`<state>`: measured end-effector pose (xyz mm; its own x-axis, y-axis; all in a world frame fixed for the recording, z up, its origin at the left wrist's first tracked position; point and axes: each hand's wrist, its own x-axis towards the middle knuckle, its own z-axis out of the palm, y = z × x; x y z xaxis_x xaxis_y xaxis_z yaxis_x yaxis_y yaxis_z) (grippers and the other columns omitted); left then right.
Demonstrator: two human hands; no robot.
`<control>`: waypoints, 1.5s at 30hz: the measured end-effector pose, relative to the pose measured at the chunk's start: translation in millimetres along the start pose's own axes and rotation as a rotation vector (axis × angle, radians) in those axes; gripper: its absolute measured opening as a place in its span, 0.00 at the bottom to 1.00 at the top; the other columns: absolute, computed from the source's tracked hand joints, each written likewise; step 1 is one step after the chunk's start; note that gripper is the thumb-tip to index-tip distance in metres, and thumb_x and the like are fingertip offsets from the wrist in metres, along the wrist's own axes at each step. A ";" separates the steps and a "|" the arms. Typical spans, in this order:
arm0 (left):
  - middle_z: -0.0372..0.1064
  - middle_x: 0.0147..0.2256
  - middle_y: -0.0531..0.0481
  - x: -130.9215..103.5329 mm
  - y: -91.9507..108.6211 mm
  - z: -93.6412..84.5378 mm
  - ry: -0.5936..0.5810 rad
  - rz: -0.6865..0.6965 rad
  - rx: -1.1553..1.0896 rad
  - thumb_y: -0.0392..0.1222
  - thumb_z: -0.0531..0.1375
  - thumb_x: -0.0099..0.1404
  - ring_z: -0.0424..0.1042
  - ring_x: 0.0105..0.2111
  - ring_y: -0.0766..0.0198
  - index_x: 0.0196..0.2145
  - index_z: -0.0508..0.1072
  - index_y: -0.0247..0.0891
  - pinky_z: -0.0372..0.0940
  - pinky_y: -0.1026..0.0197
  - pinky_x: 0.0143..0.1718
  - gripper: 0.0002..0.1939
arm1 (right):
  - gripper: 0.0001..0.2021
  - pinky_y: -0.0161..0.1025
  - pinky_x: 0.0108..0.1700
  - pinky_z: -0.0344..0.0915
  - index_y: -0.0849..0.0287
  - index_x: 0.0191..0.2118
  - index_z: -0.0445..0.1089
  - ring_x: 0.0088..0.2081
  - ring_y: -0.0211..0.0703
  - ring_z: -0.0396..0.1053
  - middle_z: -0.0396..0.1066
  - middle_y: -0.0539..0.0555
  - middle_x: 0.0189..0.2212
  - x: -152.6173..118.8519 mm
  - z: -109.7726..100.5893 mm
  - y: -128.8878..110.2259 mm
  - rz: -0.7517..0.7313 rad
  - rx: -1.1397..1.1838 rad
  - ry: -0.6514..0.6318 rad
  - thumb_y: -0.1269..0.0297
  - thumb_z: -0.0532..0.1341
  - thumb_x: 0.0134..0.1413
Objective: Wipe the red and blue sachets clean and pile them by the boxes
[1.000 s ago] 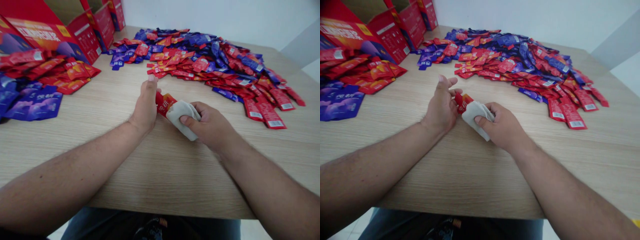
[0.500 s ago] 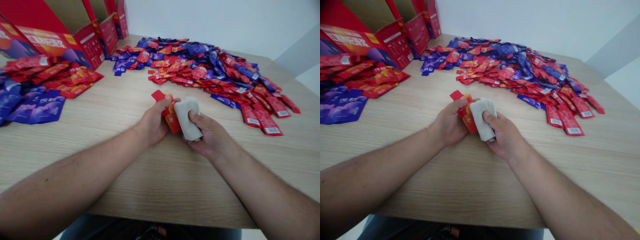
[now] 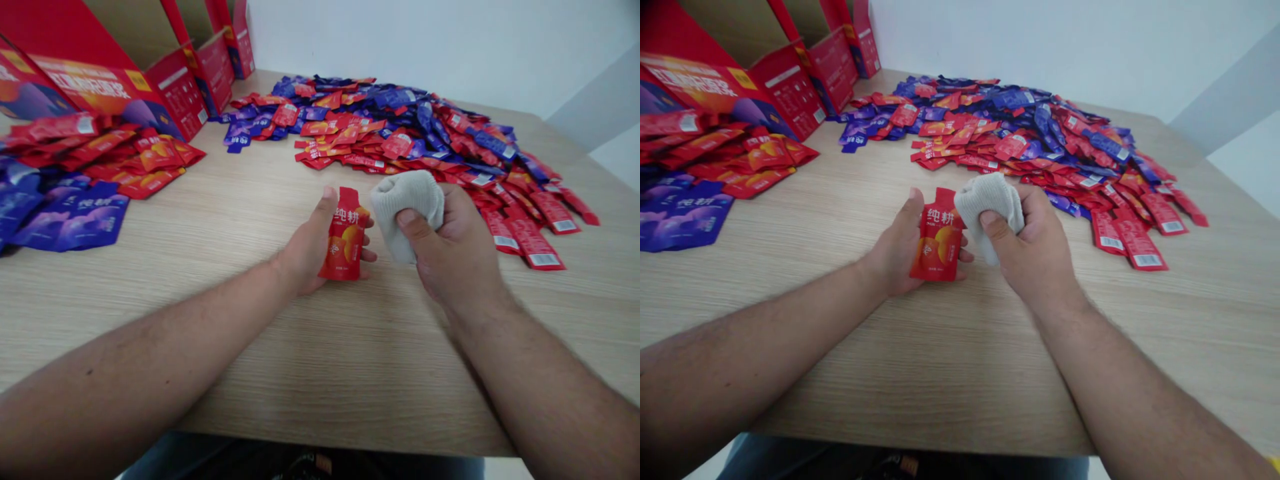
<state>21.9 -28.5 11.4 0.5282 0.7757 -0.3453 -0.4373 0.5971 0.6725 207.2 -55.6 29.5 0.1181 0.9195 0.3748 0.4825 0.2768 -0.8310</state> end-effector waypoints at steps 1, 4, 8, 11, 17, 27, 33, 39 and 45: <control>0.77 0.29 0.44 -1.3 -1.0 0.7 -0.004 -0.018 0.018 0.75 0.48 0.70 0.79 0.26 0.56 0.43 0.79 0.38 0.75 0.58 0.28 0.37 | 0.17 0.55 0.47 0.75 0.52 0.50 0.71 0.46 0.56 0.77 0.79 0.57 0.47 0.4 -0.9 -0.4 -0.074 -0.082 0.026 0.52 0.68 0.60; 0.78 0.28 0.45 -1.9 -3.9 3.3 0.011 -0.017 0.059 0.73 0.47 0.72 0.79 0.24 0.58 0.43 0.79 0.37 0.74 0.59 0.27 0.37 | 0.19 0.58 0.53 0.73 0.53 0.55 0.71 0.52 0.59 0.75 0.76 0.60 0.52 -4.8 3.3 -0.9 -0.294 -0.225 0.009 0.54 0.68 0.61; 0.79 0.29 0.45 0.4 -5.7 5.6 0.038 0.075 0.052 0.68 0.42 0.77 0.81 0.29 0.59 0.43 0.79 0.35 0.75 0.60 0.32 0.37 | 0.18 0.56 0.52 0.73 0.52 0.58 0.72 0.50 0.57 0.74 0.76 0.58 0.49 -13.5 11.1 -1.7 -0.540 -0.224 -0.259 0.61 0.66 0.63; 0.78 0.28 0.46 0.4 -5.2 4.5 -0.012 0.041 0.078 0.70 0.41 0.76 0.80 0.28 0.59 0.43 0.79 0.35 0.74 0.62 0.29 0.39 | 0.18 0.56 0.51 0.74 0.52 0.57 0.74 0.48 0.56 0.73 0.76 0.58 0.46 -12.1 9.6 -0.5 -0.577 -0.245 -0.267 0.67 0.66 0.61; 0.78 0.28 0.45 -0.7 -2.8 1.8 -0.048 0.003 0.093 0.75 0.40 0.73 0.80 0.27 0.58 0.45 0.79 0.36 0.73 0.62 0.26 0.43 | 0.18 0.55 0.50 0.73 0.52 0.56 0.74 0.49 0.56 0.72 0.74 0.59 0.45 -13.3 9.2 -1.3 -0.544 -0.242 -0.223 0.69 0.66 0.60; 0.78 0.28 0.43 -1.0 -0.4 4.5 -0.042 0.033 0.070 0.73 0.37 0.74 0.83 0.34 0.55 0.40 0.79 0.35 0.75 0.60 0.29 0.44 | 0.18 0.51 0.49 0.72 0.52 0.56 0.74 0.47 0.53 0.71 0.73 0.57 0.45 -19.6 12.6 -4.3 -0.561 -0.199 -0.296 0.70 0.64 0.61; 0.78 0.29 0.43 0.5 2.7 6.7 -0.033 0.020 0.070 0.72 0.34 0.74 0.83 0.37 0.52 0.39 0.78 0.36 0.75 0.58 0.30 0.45 | 0.18 0.51 0.49 0.72 0.55 0.56 0.74 0.47 0.52 0.71 0.72 0.58 0.43 -19.8 12.8 -3.1 -0.557 -0.227 -0.280 0.69 0.66 0.61; 0.78 0.30 0.43 -1.7 5.8 8.1 -0.036 0.032 0.048 0.67 0.34 0.77 0.83 0.41 0.53 0.35 0.76 0.35 0.77 0.58 0.36 0.42 | 0.19 0.49 0.48 0.71 0.52 0.55 0.75 0.45 0.50 0.70 0.71 0.56 0.43 -22.5 12.9 -6.4 -0.580 -0.190 -0.431 0.72 0.65 0.59; 0.79 0.31 0.44 -1.1 7.2 8.4 -0.004 -0.006 0.070 0.66 0.36 0.78 0.83 0.43 0.52 0.37 0.76 0.36 0.78 0.57 0.39 0.39 | 0.16 0.50 0.48 0.70 0.53 0.53 0.77 0.45 0.50 0.70 0.71 0.56 0.42 -22.8 12.9 -8.2 -0.582 -0.199 -0.445 0.70 0.66 0.60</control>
<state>24.3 -26.8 22.1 0.5342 0.7709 -0.3469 -0.3822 0.5863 0.7143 189.4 -75.2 22.4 -0.5446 0.6779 0.4938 0.5125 0.7350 -0.4440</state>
